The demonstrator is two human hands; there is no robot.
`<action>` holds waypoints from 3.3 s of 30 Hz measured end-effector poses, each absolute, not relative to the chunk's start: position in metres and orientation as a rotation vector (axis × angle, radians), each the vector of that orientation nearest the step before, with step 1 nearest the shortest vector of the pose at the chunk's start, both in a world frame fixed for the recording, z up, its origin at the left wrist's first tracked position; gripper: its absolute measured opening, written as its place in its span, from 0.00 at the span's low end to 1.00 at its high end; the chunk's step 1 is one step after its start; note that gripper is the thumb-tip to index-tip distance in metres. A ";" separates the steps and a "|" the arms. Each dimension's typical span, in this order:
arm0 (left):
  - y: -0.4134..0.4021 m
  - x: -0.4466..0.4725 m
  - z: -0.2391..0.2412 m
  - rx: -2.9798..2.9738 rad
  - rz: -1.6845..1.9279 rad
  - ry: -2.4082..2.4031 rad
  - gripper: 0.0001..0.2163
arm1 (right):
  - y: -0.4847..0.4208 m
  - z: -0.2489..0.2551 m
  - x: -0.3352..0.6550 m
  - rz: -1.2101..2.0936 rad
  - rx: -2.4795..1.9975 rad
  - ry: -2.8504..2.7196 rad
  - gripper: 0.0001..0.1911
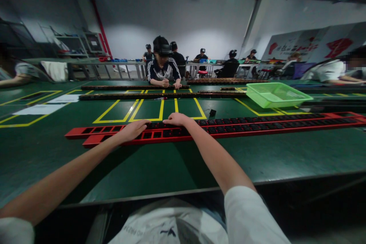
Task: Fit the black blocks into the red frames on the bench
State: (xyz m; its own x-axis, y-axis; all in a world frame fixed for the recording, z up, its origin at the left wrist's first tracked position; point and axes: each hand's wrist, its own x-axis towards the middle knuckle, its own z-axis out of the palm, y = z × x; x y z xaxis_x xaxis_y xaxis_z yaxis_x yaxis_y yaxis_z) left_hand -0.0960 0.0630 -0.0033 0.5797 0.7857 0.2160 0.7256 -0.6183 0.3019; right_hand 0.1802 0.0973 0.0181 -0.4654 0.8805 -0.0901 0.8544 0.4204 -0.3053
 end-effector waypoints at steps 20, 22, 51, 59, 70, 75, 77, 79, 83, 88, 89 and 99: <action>0.061 -0.095 -0.002 2.617 0.534 1.243 0.20 | 0.098 0.017 0.180 0.451 -1.575 -2.578 0.33; 0.061 -0.095 -0.002 2.611 0.541 1.237 0.20 | 0.097 0.017 0.180 0.446 -1.578 -2.575 0.33; 0.067 -0.099 -0.006 2.618 0.603 1.162 0.20 | 0.099 0.016 0.181 0.466 -1.574 -2.571 0.31; 0.060 -0.095 0.000 2.620 0.579 1.210 0.18 | 0.099 0.015 0.180 0.438 -1.572 -2.575 0.32; 0.061 -0.096 -0.003 2.823 0.620 1.003 0.18 | 0.101 0.014 0.180 0.419 -1.577 -2.583 0.32; 0.058 -0.095 -0.002 2.900 0.577 0.825 0.18 | 0.099 0.017 0.180 0.416 -1.572 -2.598 0.33; 0.058 -0.095 -0.002 2.879 0.574 0.846 0.19 | 0.098 0.018 0.180 0.425 -1.567 -2.600 0.34; 0.057 -0.095 -0.003 2.869 0.577 0.855 0.19 | 0.098 0.018 0.180 0.436 -1.566 -2.597 0.35; 0.057 -0.096 -0.003 2.875 0.554 0.837 0.20 | 0.099 0.017 0.181 0.454 -1.558 -2.590 0.35; 0.058 -0.096 -0.002 2.875 0.490 0.830 0.20 | 0.098 0.018 0.180 0.440 -1.560 -2.591 0.35; 0.058 -0.096 -0.002 2.883 0.476 0.826 0.20 | 0.097 0.018 0.179 0.438 -1.570 -2.590 0.35; 0.055 -0.090 0.001 2.969 0.352 0.890 0.20 | 0.092 0.022 0.178 0.405 -1.586 -2.597 0.34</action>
